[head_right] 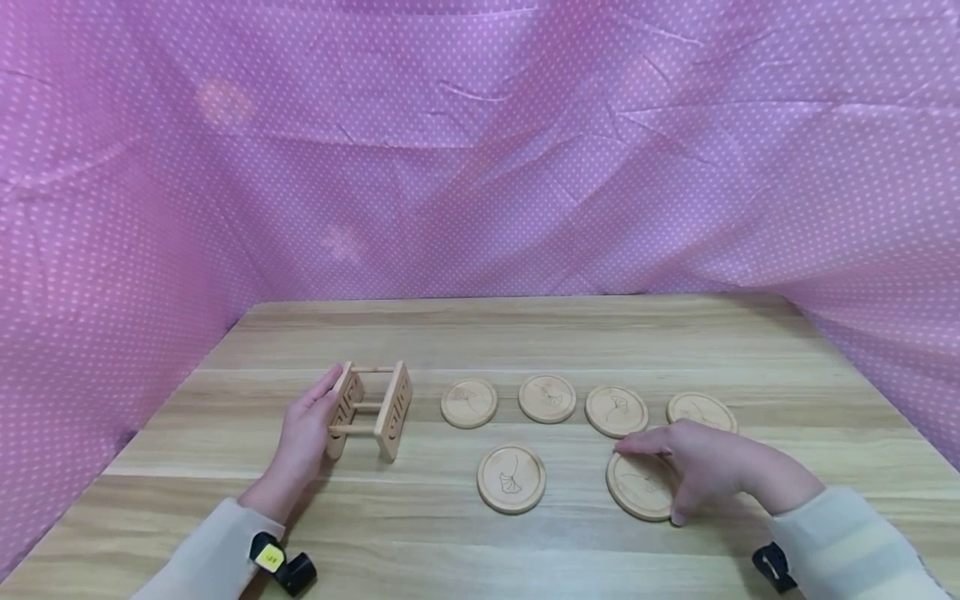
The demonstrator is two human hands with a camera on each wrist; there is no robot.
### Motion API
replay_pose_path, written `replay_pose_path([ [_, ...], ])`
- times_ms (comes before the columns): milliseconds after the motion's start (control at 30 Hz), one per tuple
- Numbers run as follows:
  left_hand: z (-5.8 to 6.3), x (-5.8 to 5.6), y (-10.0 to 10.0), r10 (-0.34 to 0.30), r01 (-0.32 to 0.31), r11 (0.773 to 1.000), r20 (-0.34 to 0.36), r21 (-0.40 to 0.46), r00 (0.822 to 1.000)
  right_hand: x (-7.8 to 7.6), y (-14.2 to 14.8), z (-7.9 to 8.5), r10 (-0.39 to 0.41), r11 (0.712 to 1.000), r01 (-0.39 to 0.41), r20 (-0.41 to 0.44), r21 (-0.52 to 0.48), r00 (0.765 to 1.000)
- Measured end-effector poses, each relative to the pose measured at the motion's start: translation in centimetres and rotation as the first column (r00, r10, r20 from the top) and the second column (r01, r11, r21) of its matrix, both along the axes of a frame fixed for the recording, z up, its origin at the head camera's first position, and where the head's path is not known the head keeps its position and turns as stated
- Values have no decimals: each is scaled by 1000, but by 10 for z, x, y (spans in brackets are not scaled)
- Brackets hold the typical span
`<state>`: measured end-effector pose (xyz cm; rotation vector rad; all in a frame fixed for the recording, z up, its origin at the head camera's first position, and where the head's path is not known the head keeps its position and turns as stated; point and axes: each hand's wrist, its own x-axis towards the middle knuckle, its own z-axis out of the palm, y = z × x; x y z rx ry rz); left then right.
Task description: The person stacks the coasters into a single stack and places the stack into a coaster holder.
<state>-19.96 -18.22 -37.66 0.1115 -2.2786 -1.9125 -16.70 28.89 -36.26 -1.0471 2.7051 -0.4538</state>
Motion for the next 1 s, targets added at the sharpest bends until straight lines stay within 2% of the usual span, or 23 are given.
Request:
replay_pose_path([
  [333, -1, 1, 1, 18, -18, 1000, -9, -1, 1000, 0, -8, 2, -2, 1000, 2, -41, 4, 999],
  [633, 0, 1, 2, 27, -27, 999, -9, 22, 1000, -3, -12, 6, -4, 997, -1, -66, -81, 998],
  [833, 1, 1, 3, 23, -23, 1000, 3, 16, 1000, -7, -19, 6, 32, 988, -52, -141, -143, 989],
  [1000, -1, 1, 3, 30, -30, 999, 12, 14, 999, -10, -26, 7, -14, 983, -21, -192, -181, 981],
])
